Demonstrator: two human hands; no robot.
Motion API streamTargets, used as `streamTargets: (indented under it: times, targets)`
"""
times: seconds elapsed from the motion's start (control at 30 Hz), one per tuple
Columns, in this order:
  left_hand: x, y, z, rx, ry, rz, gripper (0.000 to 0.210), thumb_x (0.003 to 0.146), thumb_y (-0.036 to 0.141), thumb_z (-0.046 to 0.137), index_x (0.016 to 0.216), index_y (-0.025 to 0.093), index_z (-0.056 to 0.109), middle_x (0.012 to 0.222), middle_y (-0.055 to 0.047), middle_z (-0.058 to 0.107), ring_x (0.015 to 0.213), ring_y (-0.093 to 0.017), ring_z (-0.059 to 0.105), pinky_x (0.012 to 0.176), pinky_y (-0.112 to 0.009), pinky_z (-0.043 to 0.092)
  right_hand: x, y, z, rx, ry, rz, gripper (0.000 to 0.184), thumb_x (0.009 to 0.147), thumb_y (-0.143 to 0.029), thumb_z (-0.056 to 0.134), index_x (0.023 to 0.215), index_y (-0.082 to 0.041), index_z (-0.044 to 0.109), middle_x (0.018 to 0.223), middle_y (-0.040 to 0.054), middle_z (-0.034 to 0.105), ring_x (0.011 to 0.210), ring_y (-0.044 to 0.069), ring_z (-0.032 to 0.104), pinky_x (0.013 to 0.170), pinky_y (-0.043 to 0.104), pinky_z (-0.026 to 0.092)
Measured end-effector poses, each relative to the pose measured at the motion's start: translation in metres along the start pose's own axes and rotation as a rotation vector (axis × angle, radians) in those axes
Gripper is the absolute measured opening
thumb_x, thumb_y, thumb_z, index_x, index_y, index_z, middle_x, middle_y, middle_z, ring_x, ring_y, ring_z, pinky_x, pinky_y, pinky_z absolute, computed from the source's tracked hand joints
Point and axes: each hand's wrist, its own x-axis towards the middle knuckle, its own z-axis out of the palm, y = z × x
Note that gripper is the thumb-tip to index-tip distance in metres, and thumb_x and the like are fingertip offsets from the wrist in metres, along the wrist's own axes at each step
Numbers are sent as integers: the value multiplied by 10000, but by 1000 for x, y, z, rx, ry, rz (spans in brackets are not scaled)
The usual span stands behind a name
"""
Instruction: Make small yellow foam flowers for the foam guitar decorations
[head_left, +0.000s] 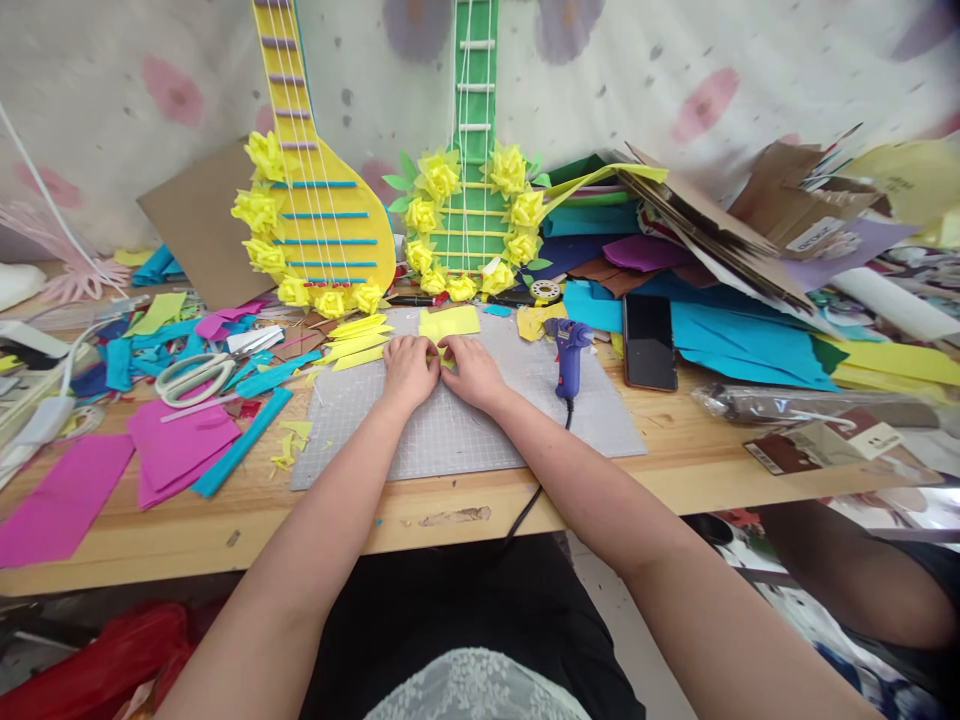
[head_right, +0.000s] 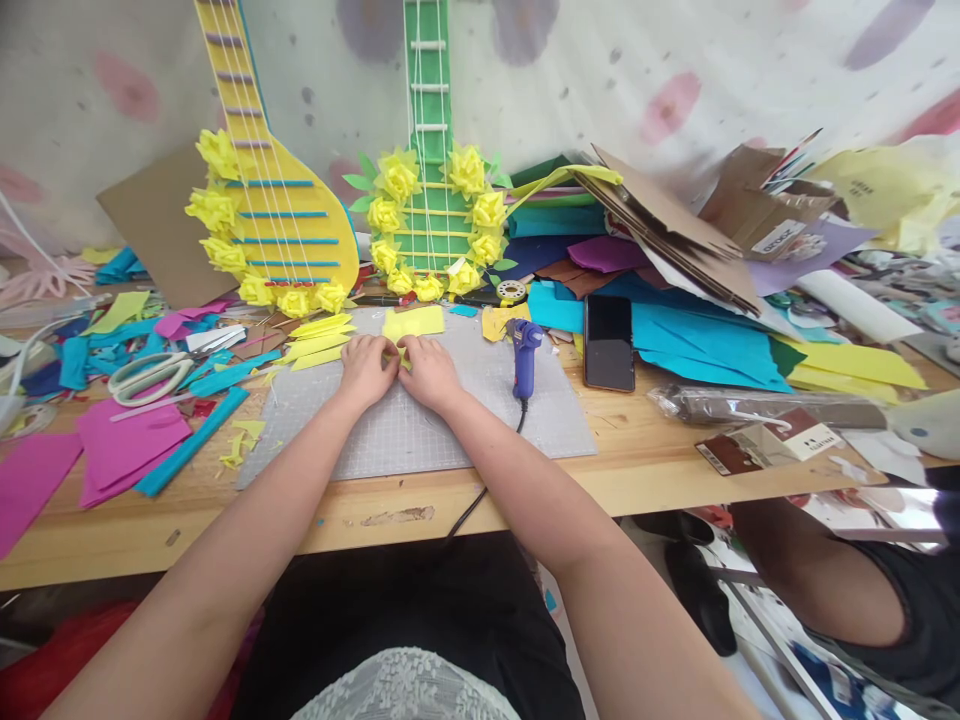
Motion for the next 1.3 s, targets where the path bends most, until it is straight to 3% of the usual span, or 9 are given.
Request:
streamTargets:
  times: [0.37, 0.7, 0.83, 1.03, 1.2, 1.3]
  targets:
    - [-3, -3, -9, 11, -15, 47, 115, 754, 297, 513, 815, 246, 596, 982, -65, 586, 1075, -268, 411, 975, -459, 222, -2, -5, -2, -106, -38, -9, 266, 778, -185, 451, 1034, -168, 522, 977, 92, 573, 894, 216, 476, 818, 365, 375]
    - [1, -7, -9, 70, 86, 15, 214, 738, 124, 427, 839, 241, 575, 929, -61, 603, 1014, -251, 449, 935, -423, 275, -3, -5, 0, -104, -36, 8, 296, 769, -185, 461, 1061, -157, 493, 1008, 103, 569, 917, 224, 478, 826, 375, 377]
    - [0, -10, -11, 59, 122, -8, 246, 729, 104, 414, 852, 238, 579, 939, -53, 614, 1002, -243, 471, 932, -415, 283, -3, -5, -1, -24, -14, 11, 286, 752, -168, 461, 1036, -163, 495, 966, 89, 579, 907, 216, 490, 824, 374, 389]
    - [-5, -4, -11, 30, 104, -39, 296, 781, 238, 429, 1046, 202, 555, 1095, -98, 597, 1070, -267, 474, 976, -427, 261, 3, 8, -7, 136, 191, 178, 320, 707, -96, 413, 1005, -184, 485, 977, 72, 603, 946, 211, 508, 836, 372, 408]
    - [-5, 2, -10, -42, 81, -49, 382, 793, 304, 447, 1155, 184, 468, 1108, -110, 602, 1119, -270, 469, 1040, -480, 161, 5, 13, -6, 134, 139, 211, 366, 657, -80, 461, 1006, -186, 480, 995, 81, 608, 973, 228, 516, 879, 416, 401]
    - [-4, 4, -10, -150, 73, -8, 442, 752, 243, 508, 1182, 201, 418, 1081, -82, 612, 1078, -236, 510, 1044, -471, 188, 3, 9, -5, 226, 150, 200, 362, 662, -97, 455, 1011, -194, 476, 1051, 78, 564, 899, 185, 548, 844, 381, 436]
